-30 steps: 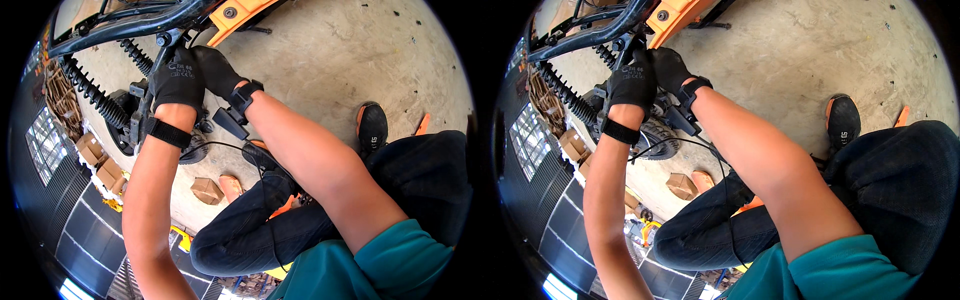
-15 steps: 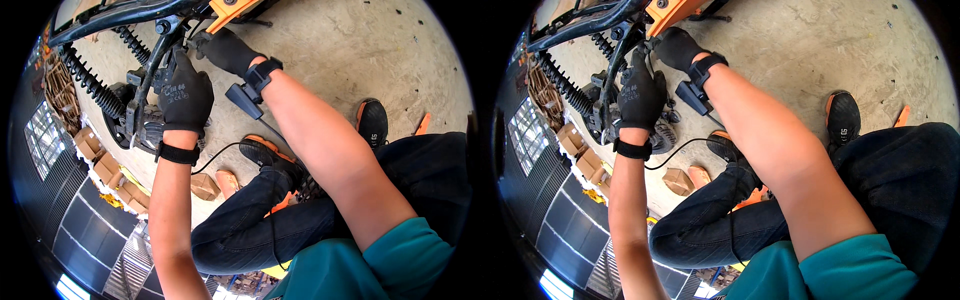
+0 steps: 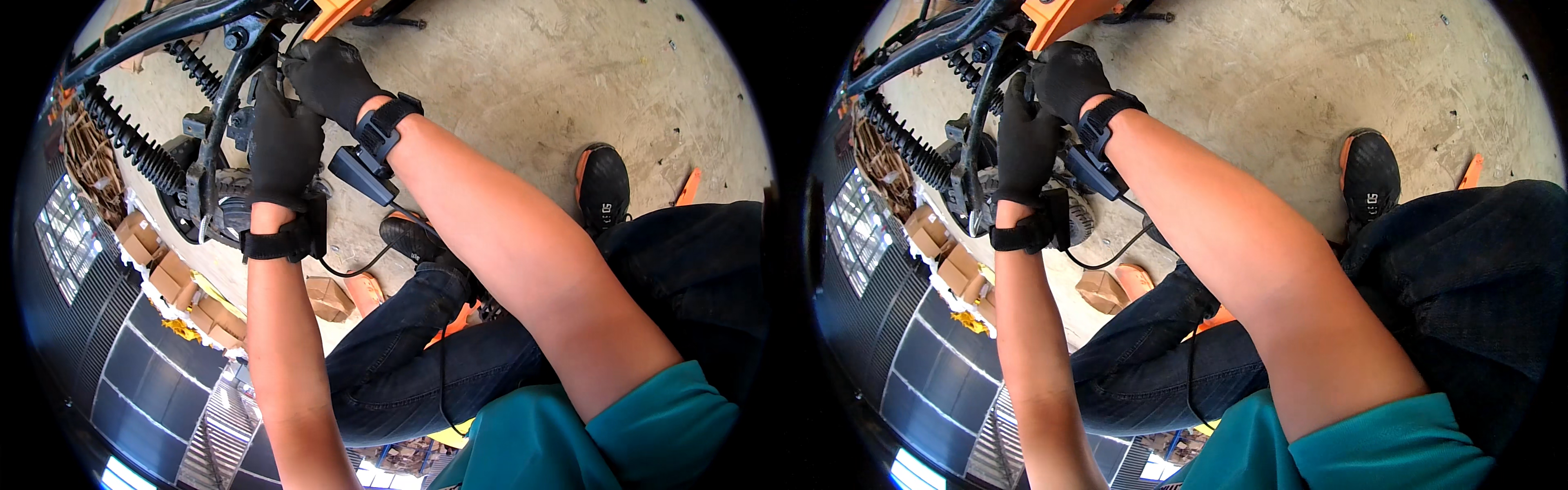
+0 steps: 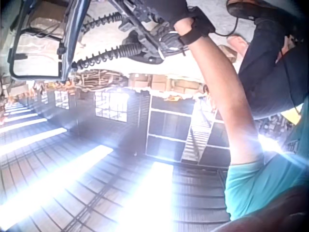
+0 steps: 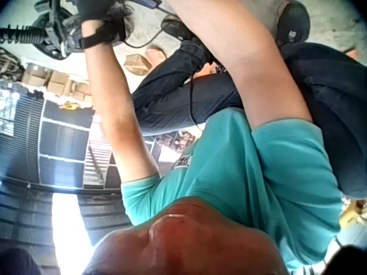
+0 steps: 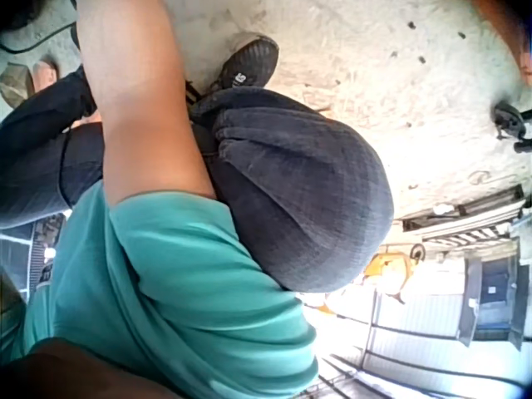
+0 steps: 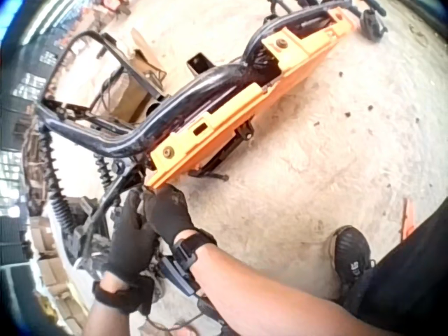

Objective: The person secures a cable to a motorcycle frame using zip ties and then uses a screwdriver to adjust components on the frame.

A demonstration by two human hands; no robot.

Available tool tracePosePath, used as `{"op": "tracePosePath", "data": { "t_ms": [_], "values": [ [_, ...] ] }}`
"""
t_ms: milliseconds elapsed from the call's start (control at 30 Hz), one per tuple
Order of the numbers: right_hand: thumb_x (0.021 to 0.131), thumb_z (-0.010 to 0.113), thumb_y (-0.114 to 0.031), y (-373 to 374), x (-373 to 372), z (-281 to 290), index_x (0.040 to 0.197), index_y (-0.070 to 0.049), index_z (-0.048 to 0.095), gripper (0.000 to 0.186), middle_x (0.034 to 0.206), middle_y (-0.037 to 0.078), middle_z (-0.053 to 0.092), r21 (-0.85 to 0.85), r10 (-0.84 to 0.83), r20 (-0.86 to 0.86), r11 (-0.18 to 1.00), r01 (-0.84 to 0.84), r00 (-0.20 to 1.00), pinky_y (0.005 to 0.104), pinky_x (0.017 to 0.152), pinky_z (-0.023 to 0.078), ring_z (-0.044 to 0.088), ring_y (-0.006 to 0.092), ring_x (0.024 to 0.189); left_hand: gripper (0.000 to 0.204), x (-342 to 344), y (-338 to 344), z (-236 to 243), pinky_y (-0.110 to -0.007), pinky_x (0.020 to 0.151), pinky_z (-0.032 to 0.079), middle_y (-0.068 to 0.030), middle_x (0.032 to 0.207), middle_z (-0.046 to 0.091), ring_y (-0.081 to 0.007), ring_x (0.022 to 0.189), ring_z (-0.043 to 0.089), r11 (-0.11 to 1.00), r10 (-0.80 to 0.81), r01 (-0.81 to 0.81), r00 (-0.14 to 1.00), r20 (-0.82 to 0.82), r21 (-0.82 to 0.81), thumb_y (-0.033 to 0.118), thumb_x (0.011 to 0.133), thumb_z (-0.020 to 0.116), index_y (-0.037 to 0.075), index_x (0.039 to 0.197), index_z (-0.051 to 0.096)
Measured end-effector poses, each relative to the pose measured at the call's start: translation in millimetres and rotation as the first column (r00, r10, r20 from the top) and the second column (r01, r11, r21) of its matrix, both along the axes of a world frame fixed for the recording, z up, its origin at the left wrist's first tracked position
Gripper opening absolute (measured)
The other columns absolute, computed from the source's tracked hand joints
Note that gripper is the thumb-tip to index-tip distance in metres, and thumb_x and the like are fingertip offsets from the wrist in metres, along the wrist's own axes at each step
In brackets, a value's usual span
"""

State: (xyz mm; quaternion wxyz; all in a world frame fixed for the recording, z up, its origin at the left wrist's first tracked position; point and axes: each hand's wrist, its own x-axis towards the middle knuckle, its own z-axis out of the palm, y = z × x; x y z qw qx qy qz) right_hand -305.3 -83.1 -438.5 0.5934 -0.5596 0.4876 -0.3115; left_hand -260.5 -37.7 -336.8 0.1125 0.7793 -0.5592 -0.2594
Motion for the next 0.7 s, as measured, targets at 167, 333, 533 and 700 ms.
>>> {"op": "tracePosePath", "data": {
  "t_ms": [167, 333, 533, 700],
  "values": [
    [0.079, 0.060, -0.024, -3.4, 6.5, 0.0, 0.081, -0.007, 0.073, 0.022, 0.083, 0.016, 0.068, -0.214, 0.041, -0.167, 0.974, -0.077, 0.985, 0.0451, 0.069, 0.053, 0.068, 0.0323, 0.078, 0.063, -0.5, -2.3, 10.4, -0.023, 0.053, 0.046, -0.0091, 0.088, 0.062, -0.0112, 0.061, 0.056, 0.956, 0.293, -0.265, 0.882, -0.368, 0.124, 0.002, 0.082, 0.052, 0.002, 0.143, 0.035],
    [0.081, 0.058, -0.018, -13.8, 7.7, -5.8, 0.083, -0.007, 0.073, 0.019, 0.084, 0.017, 0.069, -0.437, 0.180, -0.315, 0.844, -0.311, 0.932, 0.0443, 0.069, 0.054, 0.069, 0.0319, 0.080, 0.057, -1.6, -2.1, 14.4, -0.023, 0.062, 0.051, -0.0082, 0.096, 0.063, -0.0102, 0.069, 0.059, 0.926, 0.359, -0.367, 0.791, -0.496, 0.084, 0.002, 0.088, 0.049, 0.002, 0.143, 0.036],
    [0.095, 0.054, -0.024, -2.2, 7.3, -24.6, 0.091, -0.003, 0.068, 0.025, 0.082, 0.009, 0.067, 0.105, 0.116, 0.501, 0.976, -0.193, 0.857, 0.0304, 0.068, 0.050, 0.064, 0.0187, 0.073, 0.034, 8.2, 0.4, 12.8, -0.025, 0.085, 0.050, -0.0114, 0.133, 0.053, -0.0150, 0.102, 0.061, 0.931, 0.363, -0.303, 0.827, -0.429, 0.205, 0.005, 0.094, 0.051, -0.006, 0.127, 0.053],
    [0.098, 0.052, -0.028, 1.3, 23.4, -39.8, 0.091, -0.003, 0.067, 0.030, 0.078, 0.007, 0.066, 0.291, 0.059, 0.650, 0.901, -0.320, 0.758, 0.0266, 0.060, 0.047, 0.060, 0.0143, 0.066, 0.041, 9.6, -0.8, 15.1, -0.023, 0.066, 0.052, -0.0074, 0.096, 0.066, -0.0113, 0.072, 0.062, 0.863, 0.484, -0.477, 0.692, -0.535, 0.164, 0.004, 0.092, 0.052, 0.000, 0.132, 0.048]
  ]
}}
